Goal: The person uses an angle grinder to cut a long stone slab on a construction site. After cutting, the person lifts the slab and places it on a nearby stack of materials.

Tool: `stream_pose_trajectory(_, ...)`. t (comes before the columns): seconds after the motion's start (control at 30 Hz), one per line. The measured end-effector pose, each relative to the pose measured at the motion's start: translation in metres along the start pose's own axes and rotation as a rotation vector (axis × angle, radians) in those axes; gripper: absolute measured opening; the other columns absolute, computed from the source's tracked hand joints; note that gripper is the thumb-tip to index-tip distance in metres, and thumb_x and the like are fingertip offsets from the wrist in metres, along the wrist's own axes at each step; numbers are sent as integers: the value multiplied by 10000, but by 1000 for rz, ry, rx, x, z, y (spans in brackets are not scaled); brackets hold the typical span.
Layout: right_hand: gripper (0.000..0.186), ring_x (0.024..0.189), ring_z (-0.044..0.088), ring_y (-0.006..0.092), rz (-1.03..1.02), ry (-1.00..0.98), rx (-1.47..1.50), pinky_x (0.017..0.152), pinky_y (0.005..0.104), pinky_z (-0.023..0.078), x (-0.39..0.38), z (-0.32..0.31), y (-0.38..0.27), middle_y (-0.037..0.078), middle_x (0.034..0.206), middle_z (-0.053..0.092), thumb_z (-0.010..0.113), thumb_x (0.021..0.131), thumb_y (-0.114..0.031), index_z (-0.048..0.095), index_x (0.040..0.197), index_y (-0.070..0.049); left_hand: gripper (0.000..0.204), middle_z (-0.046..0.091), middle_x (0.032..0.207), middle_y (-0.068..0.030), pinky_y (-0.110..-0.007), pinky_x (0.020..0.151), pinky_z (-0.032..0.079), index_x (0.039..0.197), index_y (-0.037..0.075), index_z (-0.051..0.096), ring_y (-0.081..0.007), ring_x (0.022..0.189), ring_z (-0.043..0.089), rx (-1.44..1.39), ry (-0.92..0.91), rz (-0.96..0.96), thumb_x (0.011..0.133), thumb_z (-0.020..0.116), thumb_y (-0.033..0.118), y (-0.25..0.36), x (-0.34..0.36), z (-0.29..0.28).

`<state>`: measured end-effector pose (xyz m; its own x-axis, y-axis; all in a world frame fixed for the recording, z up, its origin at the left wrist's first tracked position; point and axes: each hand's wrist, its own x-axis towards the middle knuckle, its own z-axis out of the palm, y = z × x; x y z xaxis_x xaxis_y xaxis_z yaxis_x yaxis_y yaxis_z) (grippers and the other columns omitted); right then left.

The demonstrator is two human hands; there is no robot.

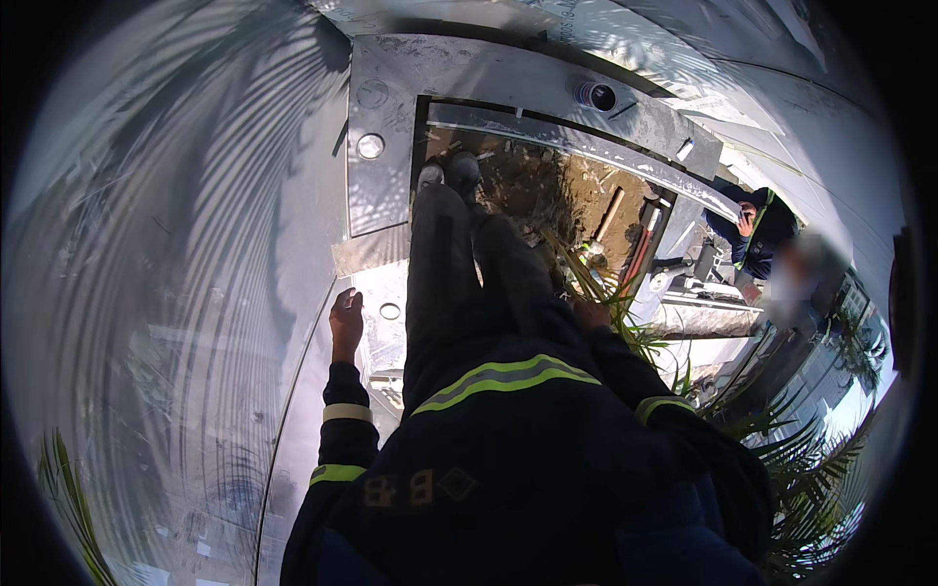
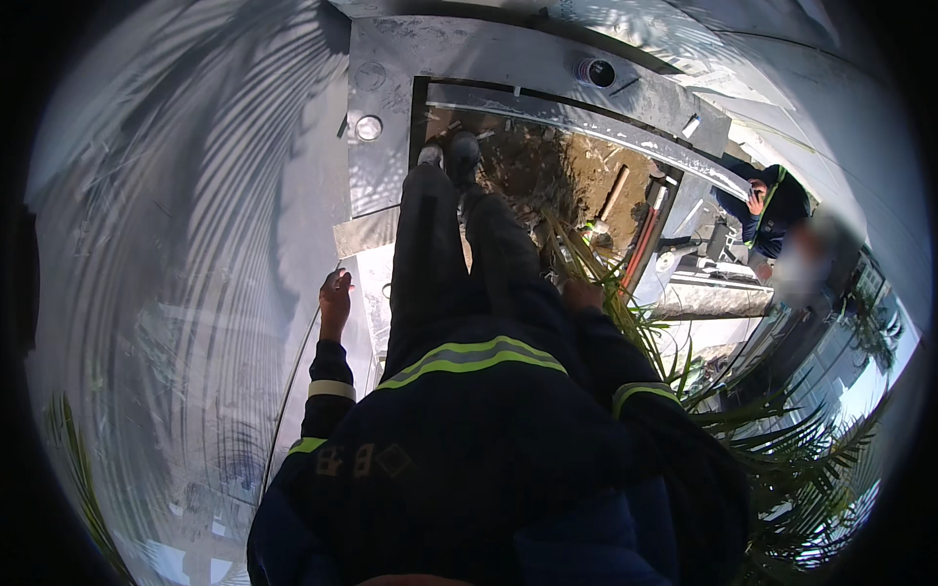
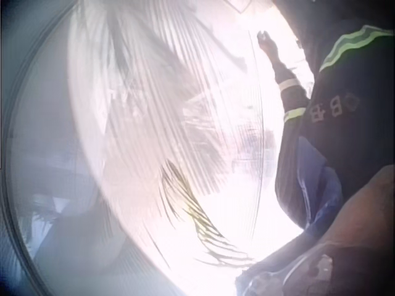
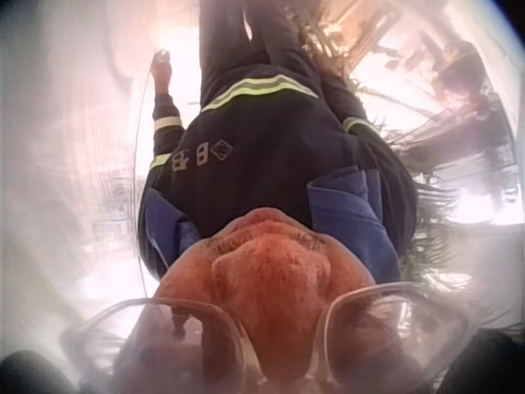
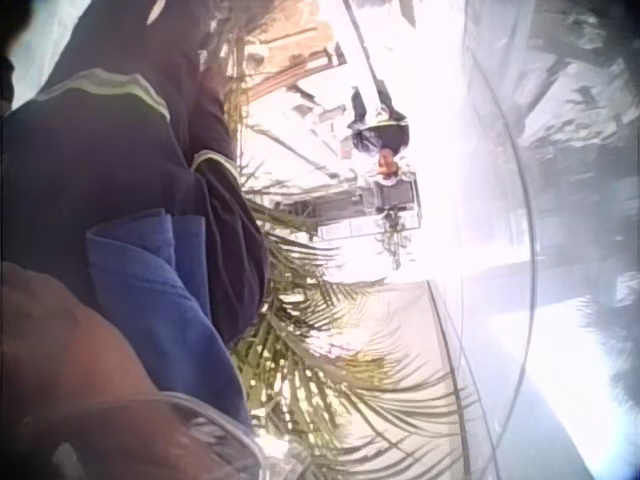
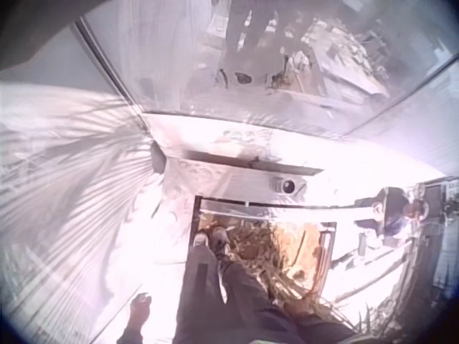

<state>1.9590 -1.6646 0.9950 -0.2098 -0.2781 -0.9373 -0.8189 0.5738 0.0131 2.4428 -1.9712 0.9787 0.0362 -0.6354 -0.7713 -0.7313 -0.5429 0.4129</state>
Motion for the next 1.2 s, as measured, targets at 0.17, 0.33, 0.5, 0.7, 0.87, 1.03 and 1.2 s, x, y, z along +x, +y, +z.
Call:
stream_pose_trajectory(0.17,324,952,748,383,-1,-67,-3,812,520,586,1,-11,-2,191,1017,765,595,944,-343,737,1073,-81,459,745,1145,-207,-354,862,574,1323,-60,632,-243,942,733,-56,-12,99,1016,661,280,13,36,-7)
stream_pose_trajectory(0.33,479,876,772,336,171,-58,480,846,486,598,45,-52,9,212,959,775,708,936,-404,741,1171,11,464,758,1117,-205,-372,891,569,1320,-46,639,-259,1002,728,38,-113,140,1017,659,305,58,90,-7)
stream_pose_trajectory(0.5,495,763,727,179,95,358,1120,701,329,585,147,-136,12,131,926,752,726,981,-300,649,1314,58,461,746,1178,-226,-400,971,550,1344,-9,640,-312,1091,723,174,-181,200,1021,643,319,119,143,-8)
stream_pose_trajectory(0.7,611,1002,744,365,141,422,776,882,464,567,180,-160,-12,236,1005,764,736,922,-435,663,1298,40,453,741,1191,-236,-404,971,550,1329,-20,643,-319,1094,726,235,-170,226,1020,625,310,177,160,-24)
stream_pose_trajectory(0.87,525,1025,726,344,-1,575,651,908,429,559,97,-193,-50,191,1084,756,767,909,-332,681,1291,18,362,730,1094,-153,-398,884,563,1243,22,688,-311,968,713,439,-270,439,967,719,255,221,91,-4)
stream_pose_trajectory(1.03,236,1015,657,398,-399,-132,323,848,503,531,-23,-239,-48,189,1006,669,716,838,-191,685,1037,-67,290,664,1008,-147,-427,845,541,1155,40,693,-326,966,668,426,-821,657,906,775,165,250,-19,29)
stream_pose_trajectory(1.2,256,1000,648,405,-347,-24,548,865,529,511,-80,-217,-20,188,1010,646,680,859,-219,661,1079,-91,324,679,1101,-174,-434,939,533,1178,26,690,-376,1083,651,395,-891,714,886,754,153,258,-42,59)
